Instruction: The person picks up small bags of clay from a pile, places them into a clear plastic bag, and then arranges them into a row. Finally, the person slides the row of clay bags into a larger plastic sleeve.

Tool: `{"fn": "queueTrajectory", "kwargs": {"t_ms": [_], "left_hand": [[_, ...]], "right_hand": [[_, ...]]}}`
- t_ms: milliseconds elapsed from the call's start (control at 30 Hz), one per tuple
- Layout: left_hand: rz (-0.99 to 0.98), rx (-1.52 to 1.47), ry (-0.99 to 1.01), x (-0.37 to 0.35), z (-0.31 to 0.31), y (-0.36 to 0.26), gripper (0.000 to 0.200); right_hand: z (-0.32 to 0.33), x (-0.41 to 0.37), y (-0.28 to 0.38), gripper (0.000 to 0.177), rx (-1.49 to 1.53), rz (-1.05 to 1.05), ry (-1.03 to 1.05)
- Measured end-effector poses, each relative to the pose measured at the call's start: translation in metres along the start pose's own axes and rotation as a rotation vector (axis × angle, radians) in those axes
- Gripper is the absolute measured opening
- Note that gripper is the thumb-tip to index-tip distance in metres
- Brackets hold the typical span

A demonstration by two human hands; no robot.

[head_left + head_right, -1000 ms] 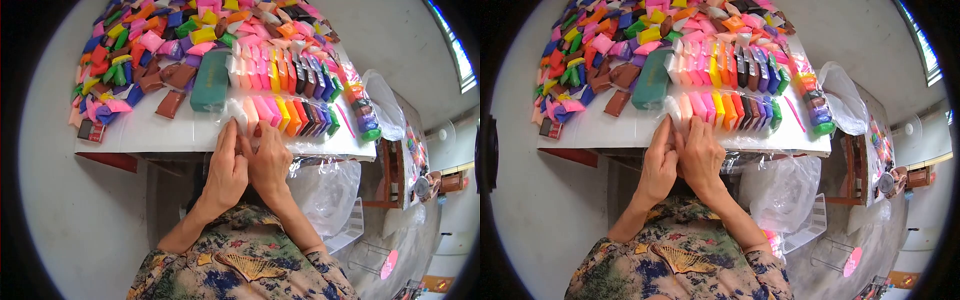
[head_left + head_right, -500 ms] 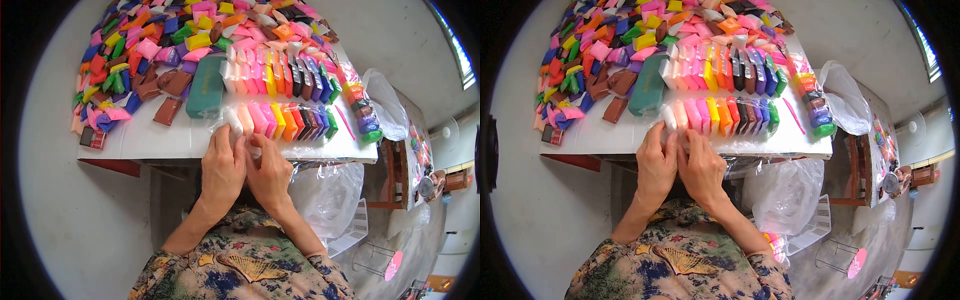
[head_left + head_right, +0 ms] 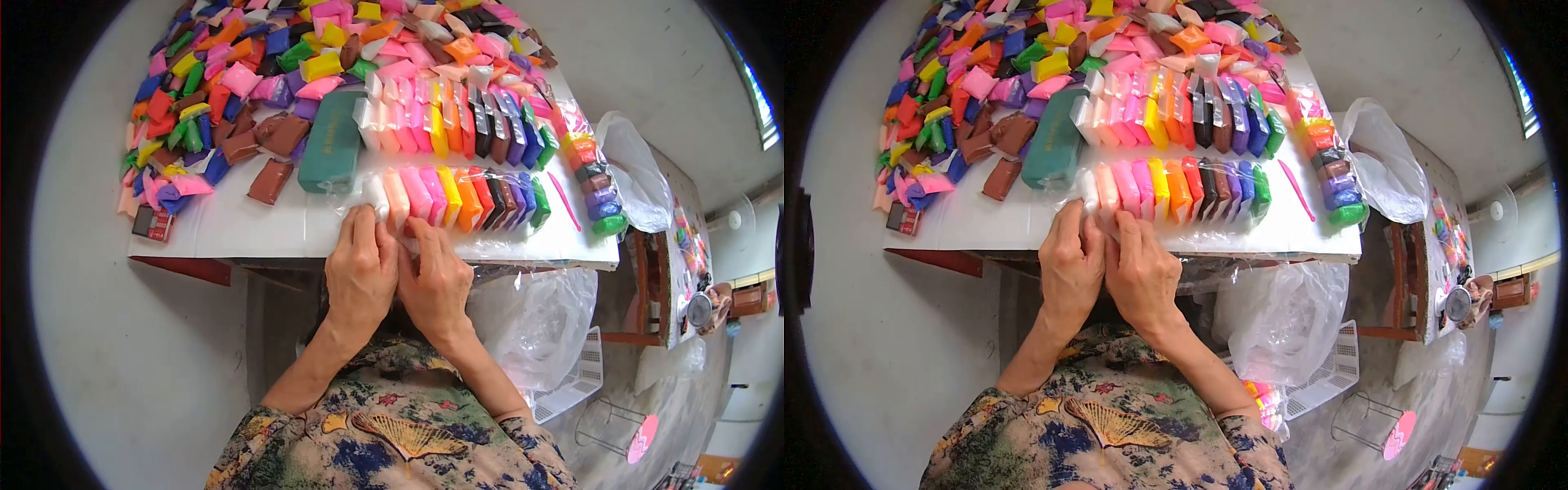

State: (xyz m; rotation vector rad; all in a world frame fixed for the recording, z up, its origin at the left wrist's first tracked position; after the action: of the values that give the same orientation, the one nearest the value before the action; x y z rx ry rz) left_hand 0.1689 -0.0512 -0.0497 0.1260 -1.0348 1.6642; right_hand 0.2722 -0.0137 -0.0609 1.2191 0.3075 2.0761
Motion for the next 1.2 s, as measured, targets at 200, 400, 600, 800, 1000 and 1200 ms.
{"fn": "queueTrajectory", "kwargs": {"t_ms": [200,400,600,800,1000,1200], "left_hand": [[0.009,-0.076,0.04,-0.001,-0.003,-0.006,0.026],[0.065,-0.08,0.081,0.003,-0.008,-0.016,0.032],[0.067,-0.023,0.127,0.014,-0.009,-0.015,0.031],[0.008,0.014,0.136,0.011,-0.007,-0.009,0.035],[-0.059,0.024,0.142,0.006,0.004,-0.008,0.036],[-0.2,0.124,0.135,0.006,0.01,0.002,0.037]], "right_hand": [[0.006,-0.006,-0.003,0.039,-0.029,-0.064,-0.004],[0.007,-0.003,-0.013,0.033,-0.027,-0.056,-0.048],[0.0,0.004,-0.016,0.032,-0.028,-0.028,-0.076],[0.012,0.003,-0.009,0.038,-0.008,-0.083,0.005],[0.074,-0.005,-0.017,0.041,0.054,0.042,-0.066],[0.141,0.04,-0.067,0.07,-0.271,0.175,-0.132]]}}
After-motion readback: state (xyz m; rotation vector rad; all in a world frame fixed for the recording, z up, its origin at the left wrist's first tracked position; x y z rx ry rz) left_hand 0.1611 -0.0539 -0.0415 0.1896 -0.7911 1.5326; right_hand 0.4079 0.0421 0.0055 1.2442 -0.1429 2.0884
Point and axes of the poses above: each hand's wrist, its own x-axis towards the middle knuckle, its own z-axis out of the back of the hand, y = z × x, the point moved 1 cm from there along x, towards the middle knuckle, and after that the axes turned 4 degrees about x, right-handed, at the moved point
